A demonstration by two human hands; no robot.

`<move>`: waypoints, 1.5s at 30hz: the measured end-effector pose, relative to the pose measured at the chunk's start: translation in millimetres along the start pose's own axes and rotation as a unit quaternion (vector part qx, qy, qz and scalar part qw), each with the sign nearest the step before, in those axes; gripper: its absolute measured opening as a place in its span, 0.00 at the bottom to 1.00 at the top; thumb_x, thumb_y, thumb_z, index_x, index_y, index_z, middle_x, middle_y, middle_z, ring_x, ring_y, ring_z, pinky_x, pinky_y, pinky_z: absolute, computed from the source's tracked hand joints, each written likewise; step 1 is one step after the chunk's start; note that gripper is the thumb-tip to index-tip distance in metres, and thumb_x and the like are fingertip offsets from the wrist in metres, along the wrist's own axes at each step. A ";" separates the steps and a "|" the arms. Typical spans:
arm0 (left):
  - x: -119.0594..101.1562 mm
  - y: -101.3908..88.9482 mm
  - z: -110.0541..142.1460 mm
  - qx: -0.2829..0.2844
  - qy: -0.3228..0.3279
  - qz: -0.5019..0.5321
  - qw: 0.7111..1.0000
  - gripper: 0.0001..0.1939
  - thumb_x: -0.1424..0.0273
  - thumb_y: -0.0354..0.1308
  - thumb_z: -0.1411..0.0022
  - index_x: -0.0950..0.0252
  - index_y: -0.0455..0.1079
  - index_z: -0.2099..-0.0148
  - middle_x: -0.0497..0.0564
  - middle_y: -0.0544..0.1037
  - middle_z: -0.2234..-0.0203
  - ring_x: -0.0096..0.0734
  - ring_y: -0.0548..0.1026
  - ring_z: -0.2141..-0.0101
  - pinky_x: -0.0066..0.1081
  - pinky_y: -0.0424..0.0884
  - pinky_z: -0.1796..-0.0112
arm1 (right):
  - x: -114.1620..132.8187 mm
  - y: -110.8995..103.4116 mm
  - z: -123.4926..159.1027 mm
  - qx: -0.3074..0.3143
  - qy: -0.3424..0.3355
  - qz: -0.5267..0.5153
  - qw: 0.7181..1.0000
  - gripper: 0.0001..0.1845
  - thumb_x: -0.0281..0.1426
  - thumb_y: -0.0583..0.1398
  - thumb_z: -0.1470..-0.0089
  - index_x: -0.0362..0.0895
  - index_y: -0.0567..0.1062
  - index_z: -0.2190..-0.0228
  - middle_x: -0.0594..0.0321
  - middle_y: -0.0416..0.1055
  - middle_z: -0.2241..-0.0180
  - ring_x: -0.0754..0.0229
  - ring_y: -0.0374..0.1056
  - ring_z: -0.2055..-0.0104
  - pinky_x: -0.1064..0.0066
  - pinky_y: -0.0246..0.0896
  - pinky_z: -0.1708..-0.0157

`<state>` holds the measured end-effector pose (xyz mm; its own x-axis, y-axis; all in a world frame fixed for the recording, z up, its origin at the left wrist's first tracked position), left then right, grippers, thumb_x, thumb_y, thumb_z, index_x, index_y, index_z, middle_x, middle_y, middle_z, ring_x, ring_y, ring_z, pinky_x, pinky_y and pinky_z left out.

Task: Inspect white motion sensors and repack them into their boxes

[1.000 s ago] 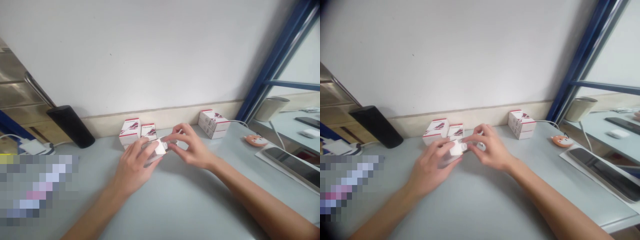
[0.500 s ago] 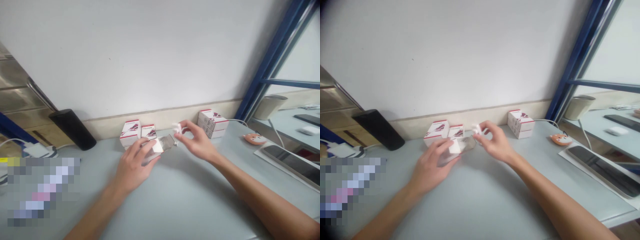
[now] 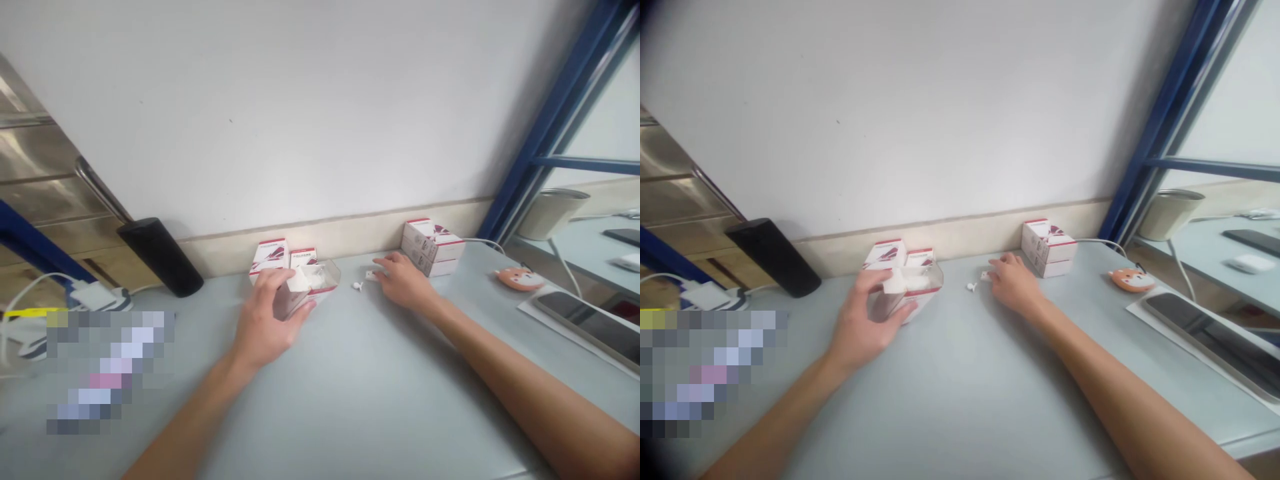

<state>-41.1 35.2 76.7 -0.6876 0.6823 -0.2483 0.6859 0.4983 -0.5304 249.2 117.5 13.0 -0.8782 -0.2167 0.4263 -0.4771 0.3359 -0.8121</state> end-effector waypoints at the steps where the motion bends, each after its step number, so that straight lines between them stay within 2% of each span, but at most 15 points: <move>1: 0.0 0.8 0.3 0.003 -0.007 -0.013 1.000 0.27 0.69 0.69 0.38 0.55 0.64 0.40 0.51 0.76 0.51 0.36 0.79 0.55 0.34 0.78 0.58 | 7.0 -9.9 1.0 -0.033 -0.008 -0.024 0.999 0.18 0.31 0.57 0.36 0.47 0.81 0.49 0.50 0.74 0.50 0.44 0.72 0.46 0.57 0.68 0.52; 3: -1.2 2.3 1.1 0.004 -0.020 -0.039 0.999 0.28 0.69 0.70 0.38 0.54 0.65 0.39 0.51 0.76 0.51 0.35 0.79 0.57 0.31 0.77 0.62 | 29.3 -34.2 6.8 -0.104 -0.046 -0.097 0.989 0.17 0.30 0.55 0.35 0.50 0.81 0.51 0.55 0.74 0.53 0.50 0.74 0.53 0.58 0.69 0.53; 5: -4.3 4.3 2.0 0.005 -0.024 -0.058 0.998 0.28 0.68 0.70 0.38 0.54 0.65 0.39 0.51 0.77 0.51 0.35 0.79 0.57 0.29 0.76 0.64 | 59.1 -53.8 17.3 -0.137 -0.108 -0.158 0.972 0.16 0.31 0.55 0.34 0.51 0.82 0.54 0.56 0.73 0.56 0.54 0.73 0.59 0.60 0.70 0.56; 8: -13.7 7.3 3.7 0.003 0.008 -0.083 0.997 0.29 0.68 0.70 0.37 0.53 0.64 0.38 0.51 0.77 0.51 0.35 0.80 0.56 0.29 0.76 0.64 | 99.9 -59.5 34.4 -0.095 -0.191 -0.170 0.962 0.14 0.31 0.57 0.36 0.51 0.83 0.56 0.58 0.71 0.61 0.56 0.70 0.64 0.62 0.68 0.62; 11: -26.3 9.2 6.1 -0.006 0.054 -0.110 0.992 0.26 0.69 0.69 0.36 0.53 0.65 0.39 0.51 0.77 0.53 0.34 0.81 0.57 0.29 0.77 0.63 | 111.9 -49.2 42.0 -0.060 -0.198 -0.136 0.969 0.14 0.32 0.59 0.37 0.50 0.84 0.57 0.59 0.67 0.65 0.58 0.66 0.67 0.62 0.64 0.66; 14: -40.5 12.0 8.9 0.002 0.100 -0.133 0.986 0.23 0.70 0.69 0.35 0.54 0.67 0.41 0.52 0.77 0.54 0.35 0.81 0.58 0.31 0.78 0.61 | 102.2 -35.0 38.3 -0.015 -0.147 -0.145 0.978 0.13 0.35 0.60 0.35 0.50 0.85 0.58 0.60 0.66 0.65 0.58 0.66 0.67 0.62 0.64 0.64; 18: -54.7 14.3 12.2 0.009 0.148 -0.134 0.980 0.24 0.74 0.68 0.36 0.54 0.67 0.41 0.54 0.76 0.54 0.37 0.81 0.56 0.32 0.79 0.59 | 96.3 -22.8 34.3 0.036 -0.121 -0.224 0.966 0.12 0.37 0.61 0.35 0.51 0.85 0.56 0.59 0.67 0.62 0.56 0.68 0.61 0.61 0.67 0.58; 24: -66.3 14.2 14.2 0.002 0.170 -0.109 0.979 0.25 0.78 0.68 0.38 0.57 0.68 0.41 0.56 0.75 0.53 0.40 0.81 0.53 0.35 0.81 0.55 | 86.0 -9.9 31.7 -0.009 -0.055 -0.323 0.945 0.10 0.40 0.66 0.41 0.49 0.86 0.62 0.60 0.63 0.61 0.56 0.66 0.58 0.61 0.67 0.53; 28: -73.7 14.3 15.1 0.011 0.191 -0.118 0.974 0.24 0.79 0.67 0.37 0.59 0.68 0.41 0.58 0.75 0.51 0.41 0.81 0.52 0.36 0.81 0.54 | 78.1 -0.1 29.6 -0.007 -0.001 -0.382 0.924 0.10 0.40 0.67 0.44 0.49 0.86 0.65 0.60 0.66 0.60 0.57 0.66 0.58 0.63 0.65 0.56; 31: -67.9 19.6 14.0 0.039 0.161 -0.136 0.977 0.27 0.75 0.67 0.35 0.55 0.67 0.37 0.58 0.74 0.49 0.42 0.82 0.54 0.38 0.81 0.56 | 72.8 -1.2 25.1 0.000 0.023 -0.399 0.917 0.09 0.40 0.68 0.46 0.49 0.87 0.67 0.61 0.68 0.62 0.59 0.66 0.61 0.65 0.63 0.59; 33: -60.7 23.9 13.1 0.049 0.128 -0.134 0.981 0.30 0.73 0.67 0.34 0.52 0.64 0.34 0.58 0.72 0.45 0.43 0.81 0.52 0.39 0.82 0.56 | 68.2 -6.5 20.7 -0.003 0.029 -0.402 0.915 0.09 0.40 0.69 0.46 0.49 0.87 0.67 0.62 0.69 0.63 0.60 0.65 0.63 0.66 0.63 0.60; 38: -39.3 31.6 8.6 0.048 0.019 -0.031 0.998 0.40 0.73 0.67 0.34 0.49 0.53 0.27 0.61 0.64 0.33 0.44 0.76 0.41 0.40 0.81 0.50 | 51.3 -27.2 8.4 -0.045 0.042 -0.423 0.904 0.10 0.40 0.68 0.47 0.47 0.85 0.67 0.62 0.74 0.64 0.60 0.67 0.64 0.67 0.62 0.62; 40: -32.8 33.6 6.9 0.054 -0.012 -0.012 0.998 0.41 0.72 0.66 0.35 0.51 0.52 0.26 0.61 0.65 0.32 0.45 0.74 0.38 0.43 0.80 0.47 | 40.5 -36.2 3.7 -0.078 0.068 -0.449 0.888 0.10 0.39 0.66 0.47 0.46 0.83 0.67 0.63 0.76 0.65 0.60 0.69 0.64 0.67 0.64 0.61; 42: -29.3 36.3 6.8 0.078 -0.021 -0.028 0.996 0.36 0.71 0.66 0.34 0.51 0.58 0.29 0.59 0.70 0.34 0.47 0.75 0.38 0.45 0.79 0.46 | 27.9 -44.7 -0.7 -0.115 0.097 -0.491 0.858 0.09 0.38 0.64 0.46 0.46 0.80 0.67 0.65 0.76 0.67 0.60 0.69 0.65 0.68 0.66 0.63; 45: -24.5 37.4 10.3 0.111 -0.042 -0.051 0.992 0.29 0.69 0.64 0.32 0.52 0.64 0.33 0.54 0.78 0.40 0.47 0.78 0.42 0.45 0.77 0.44 | 8.8 -56.4 -7.5 -0.161 0.125 -0.540 0.816 0.08 0.39 0.61 0.46 0.47 0.75 0.68 0.69 0.73 0.70 0.62 0.67 0.71 0.71 0.65 0.72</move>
<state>-1.1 31.6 54.6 -0.7747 0.5831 -0.2447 0.5482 0.4264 -0.7195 268.2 103.6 65.6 0.1006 -0.3663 0.9250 -0.9261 0.3053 0.2216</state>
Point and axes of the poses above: each hand's wrist, its own z-axis away from the middle knuckle, its own y-axis out of the palm, x = y × z, the point moved 7 cm from there along -z, towards the middle knuckle
